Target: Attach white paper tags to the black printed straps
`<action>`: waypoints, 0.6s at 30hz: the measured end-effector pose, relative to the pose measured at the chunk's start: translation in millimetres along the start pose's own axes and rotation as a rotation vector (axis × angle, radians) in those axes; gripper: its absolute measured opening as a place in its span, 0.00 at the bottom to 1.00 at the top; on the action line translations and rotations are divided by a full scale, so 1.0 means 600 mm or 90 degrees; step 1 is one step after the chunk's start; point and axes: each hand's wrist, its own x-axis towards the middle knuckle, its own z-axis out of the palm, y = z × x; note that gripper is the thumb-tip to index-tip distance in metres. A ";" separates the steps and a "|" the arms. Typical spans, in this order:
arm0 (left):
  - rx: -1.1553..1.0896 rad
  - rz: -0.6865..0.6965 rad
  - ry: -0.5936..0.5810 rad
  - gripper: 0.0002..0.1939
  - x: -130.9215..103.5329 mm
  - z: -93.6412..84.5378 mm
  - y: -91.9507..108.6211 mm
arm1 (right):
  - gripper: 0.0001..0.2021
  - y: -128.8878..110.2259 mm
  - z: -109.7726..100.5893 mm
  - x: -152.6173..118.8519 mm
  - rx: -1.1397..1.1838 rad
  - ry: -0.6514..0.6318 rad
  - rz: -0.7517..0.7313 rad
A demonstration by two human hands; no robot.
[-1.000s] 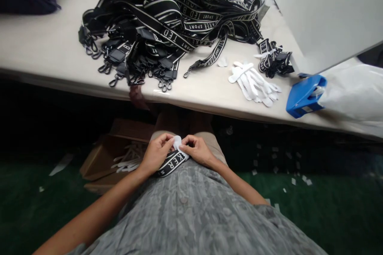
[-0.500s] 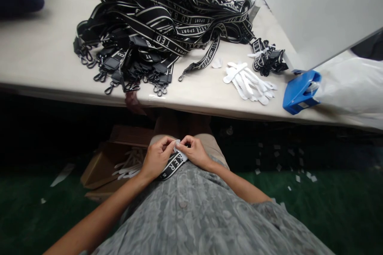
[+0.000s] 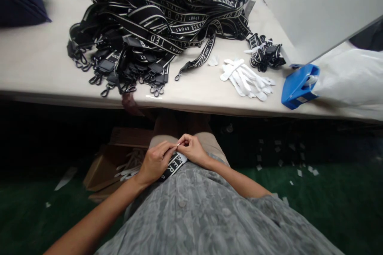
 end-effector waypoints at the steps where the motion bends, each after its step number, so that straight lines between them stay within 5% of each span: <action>1: -0.020 -0.024 -0.003 0.11 -0.001 -0.002 0.000 | 0.10 0.000 0.000 -0.001 0.000 0.011 -0.007; 7: -0.206 -0.259 -0.012 0.14 0.011 -0.006 -0.007 | 0.08 -0.020 0.000 -0.012 -0.052 0.042 -0.102; 13: -0.244 -0.275 -0.108 0.14 0.036 -0.014 -0.007 | 0.07 -0.025 -0.003 -0.021 -0.127 0.058 -0.157; 18: -0.234 -0.285 -0.002 0.14 0.032 -0.008 -0.001 | 0.06 -0.038 -0.003 -0.025 -0.146 0.071 -0.198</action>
